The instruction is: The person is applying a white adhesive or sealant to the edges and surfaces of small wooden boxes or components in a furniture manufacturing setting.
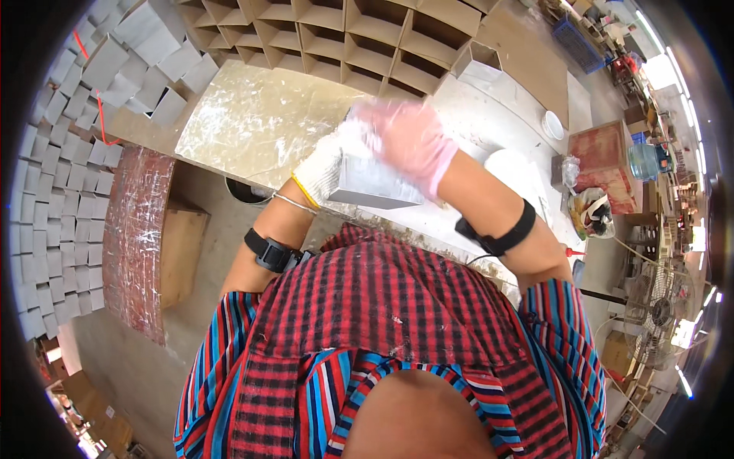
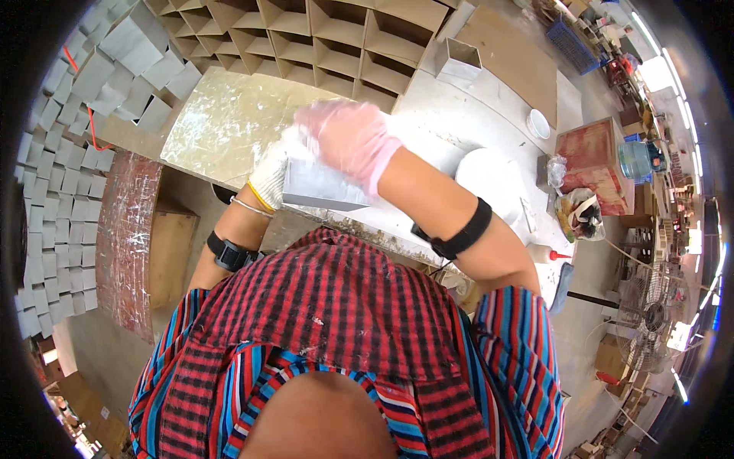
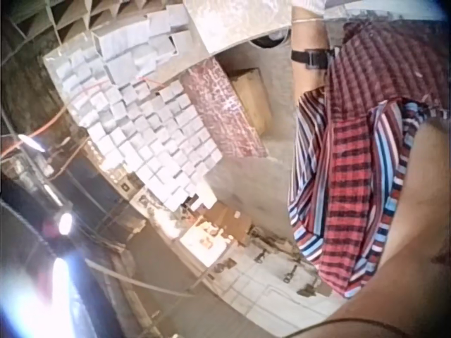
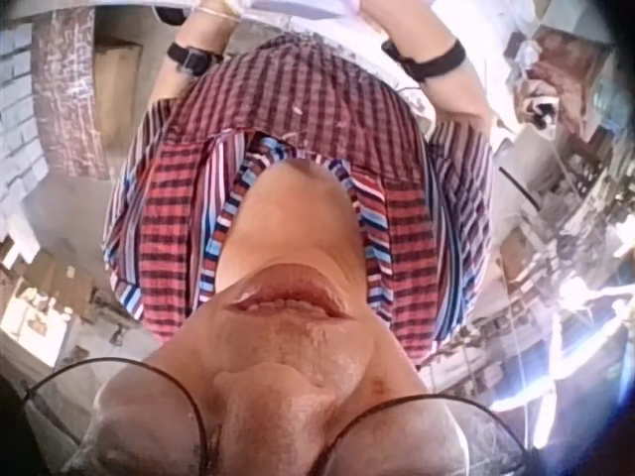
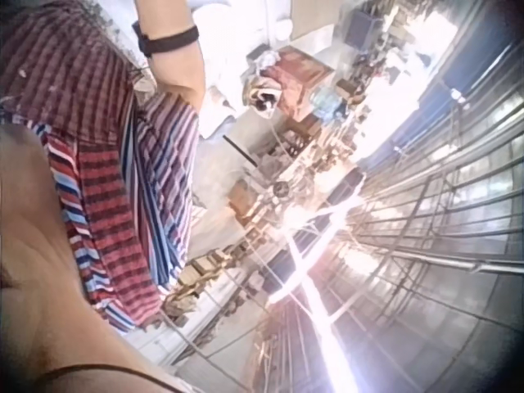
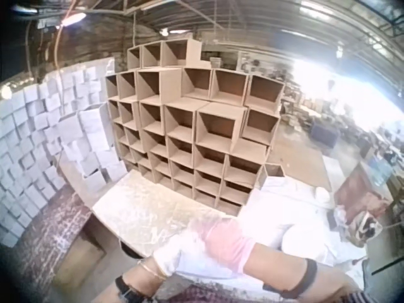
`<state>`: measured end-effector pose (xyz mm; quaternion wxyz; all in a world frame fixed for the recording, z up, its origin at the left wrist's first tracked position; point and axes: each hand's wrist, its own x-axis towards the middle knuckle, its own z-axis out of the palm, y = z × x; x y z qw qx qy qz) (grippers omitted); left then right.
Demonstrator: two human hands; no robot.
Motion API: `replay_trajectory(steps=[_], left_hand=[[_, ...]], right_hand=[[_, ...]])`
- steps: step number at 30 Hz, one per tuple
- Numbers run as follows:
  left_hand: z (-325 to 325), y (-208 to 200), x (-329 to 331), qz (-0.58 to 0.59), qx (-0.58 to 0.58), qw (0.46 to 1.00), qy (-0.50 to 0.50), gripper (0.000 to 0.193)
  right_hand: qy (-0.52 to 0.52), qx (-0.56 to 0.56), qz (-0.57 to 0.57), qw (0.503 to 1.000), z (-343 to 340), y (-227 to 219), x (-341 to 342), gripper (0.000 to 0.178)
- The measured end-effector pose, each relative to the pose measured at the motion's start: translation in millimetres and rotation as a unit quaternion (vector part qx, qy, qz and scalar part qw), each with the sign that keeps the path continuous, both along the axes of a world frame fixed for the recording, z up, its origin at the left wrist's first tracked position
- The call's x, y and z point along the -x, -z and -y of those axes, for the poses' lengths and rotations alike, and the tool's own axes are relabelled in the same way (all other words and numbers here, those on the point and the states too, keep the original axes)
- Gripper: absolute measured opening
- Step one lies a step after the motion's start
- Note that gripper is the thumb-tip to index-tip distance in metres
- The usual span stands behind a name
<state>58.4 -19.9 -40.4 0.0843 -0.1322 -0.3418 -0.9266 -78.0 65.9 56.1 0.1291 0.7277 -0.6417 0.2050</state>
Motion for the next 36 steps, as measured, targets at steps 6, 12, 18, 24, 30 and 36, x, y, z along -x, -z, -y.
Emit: replay_trajectory(steps=[6, 12, 18, 24, 30, 36], left_hand=[[-21, -23, 5, 0.296, -0.117, 0.928, -0.191, 0.031], [-19, -27, 4, 0.232, -0.166, 0.951, -0.118, 0.035], [-24, -32, 3, 0.29, -0.13, 0.933, -0.169, 0.037], [-18, -13, 1, 0.174, -0.176, 0.965, -0.086, 0.037], [-18, -28, -3, 0.292, -0.129, 0.931, -0.18, 0.041], [-21, -33, 0, 0.258, -0.171, 0.94, -0.14, 0.043]], right_hand=[[0.141, -0.145, 0.15, 0.968, 3, -26, 19, 0.02], [0.073, -0.125, 0.014, 0.989, -2, -1, 10, 0.026], [0.107, -0.127, 0.13, 0.978, -2, -21, 20, 0.032], [0.05, -0.107, -0.001, 0.993, 14, -8, 9, 0.033], [0.159, -0.054, 0.178, 0.97, -9, -10, 30, 0.028], [0.142, -0.127, 0.059, 0.98, -15, -2, 28, 0.028]])
